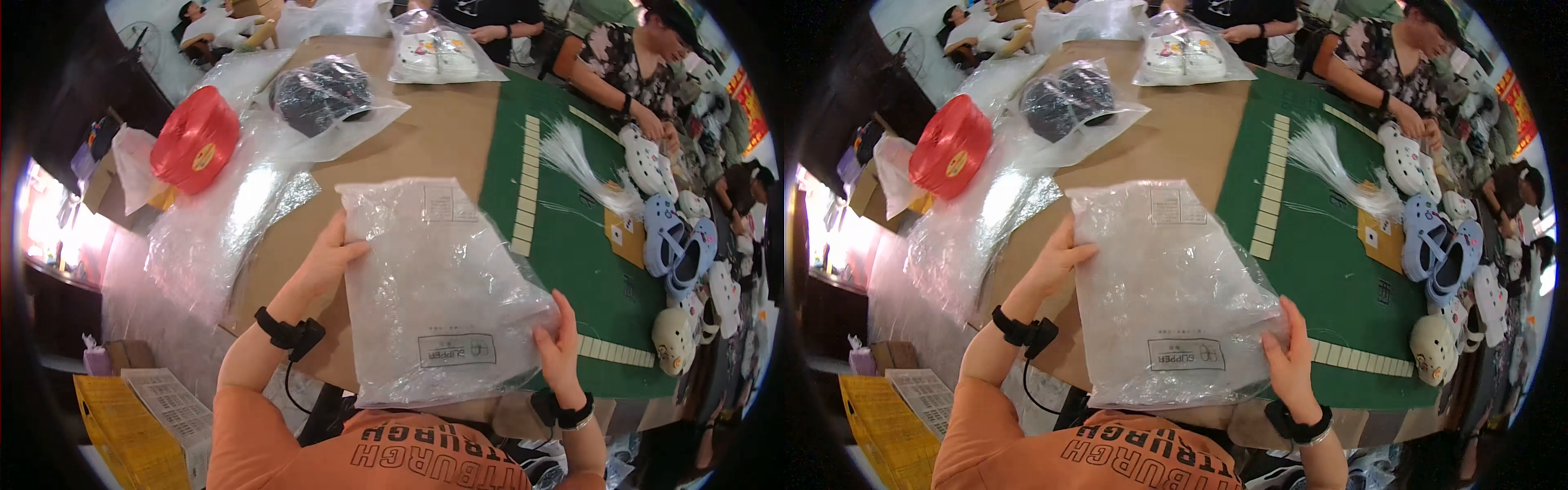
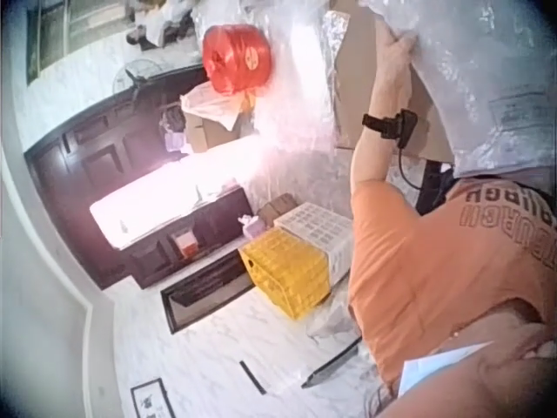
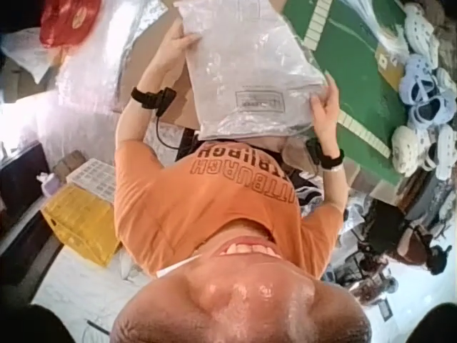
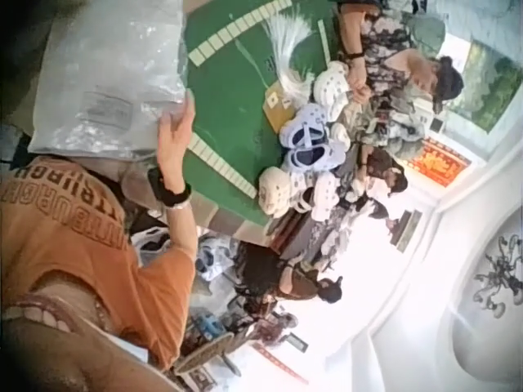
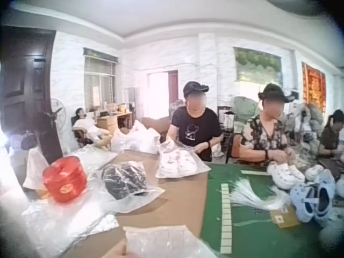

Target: Packaging decorative clogs into plastic bags for shipping.

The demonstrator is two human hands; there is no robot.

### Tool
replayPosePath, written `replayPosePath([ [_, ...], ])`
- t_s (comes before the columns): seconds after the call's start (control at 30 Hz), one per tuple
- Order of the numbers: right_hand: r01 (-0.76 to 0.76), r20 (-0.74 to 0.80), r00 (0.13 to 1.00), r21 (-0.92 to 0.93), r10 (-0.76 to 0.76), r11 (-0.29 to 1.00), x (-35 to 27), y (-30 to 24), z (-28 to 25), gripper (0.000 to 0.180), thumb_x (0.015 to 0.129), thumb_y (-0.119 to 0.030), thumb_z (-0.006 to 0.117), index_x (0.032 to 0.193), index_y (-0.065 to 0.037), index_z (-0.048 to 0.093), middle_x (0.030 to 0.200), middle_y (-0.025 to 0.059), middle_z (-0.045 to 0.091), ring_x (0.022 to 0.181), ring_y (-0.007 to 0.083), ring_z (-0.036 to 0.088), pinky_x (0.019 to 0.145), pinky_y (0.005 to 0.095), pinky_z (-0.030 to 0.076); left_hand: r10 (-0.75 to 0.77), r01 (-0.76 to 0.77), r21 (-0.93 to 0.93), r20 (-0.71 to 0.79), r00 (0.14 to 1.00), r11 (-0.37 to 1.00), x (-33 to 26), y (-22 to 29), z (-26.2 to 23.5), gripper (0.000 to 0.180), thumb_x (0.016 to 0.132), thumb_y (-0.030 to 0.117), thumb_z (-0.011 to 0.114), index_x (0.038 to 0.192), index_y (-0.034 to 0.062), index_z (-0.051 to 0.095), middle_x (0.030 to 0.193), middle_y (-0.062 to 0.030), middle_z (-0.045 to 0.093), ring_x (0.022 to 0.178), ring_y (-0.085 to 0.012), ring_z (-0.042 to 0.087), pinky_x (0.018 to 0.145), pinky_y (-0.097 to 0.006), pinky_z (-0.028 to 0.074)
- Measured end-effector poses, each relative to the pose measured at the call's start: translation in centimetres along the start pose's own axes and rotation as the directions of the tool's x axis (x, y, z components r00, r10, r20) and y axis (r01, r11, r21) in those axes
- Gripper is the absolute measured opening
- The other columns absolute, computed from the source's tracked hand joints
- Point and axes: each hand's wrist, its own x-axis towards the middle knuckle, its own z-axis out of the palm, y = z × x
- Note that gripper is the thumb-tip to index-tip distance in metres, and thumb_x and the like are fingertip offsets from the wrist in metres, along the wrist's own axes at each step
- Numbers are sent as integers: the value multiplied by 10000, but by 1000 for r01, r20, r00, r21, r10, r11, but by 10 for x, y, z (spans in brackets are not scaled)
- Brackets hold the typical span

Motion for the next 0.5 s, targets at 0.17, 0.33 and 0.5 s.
replayPosePath([
  [0.17,343,-44,897,-561,-440,754,-39,-16,-11,365,829,21,511,1192,-14,486,1115,199,506,931,304,559,761,317,476,13,-16,53,50,999,998,21,13,28,678,783,-29,524,1386,84,235,1241,-50,483,1054,-144,510,869,-279,422],
  [0.33,-15,130,988,-451,83,892,-49,24,-26,489,798,-116,593,1255,-34,438,1083,162,533,851,251,574,694,323,473,-57,59,437,-19,998,898,68,-10,38,771,746,-52,528,1413,106,173,1200,-48,512,946,-132,552,726,-261,458],
  [0.5,-131,-20,989,-570,146,811,-43,18,-73,414,829,-196,573,1219,-89,489,1051,129,579,817,246,588,717,352,454,246,-272,758,151,957,593,77,-20,29,732,760,27,562,1401,108,218,1271,-133,442,1054,-286,478,858,-377,411],
])
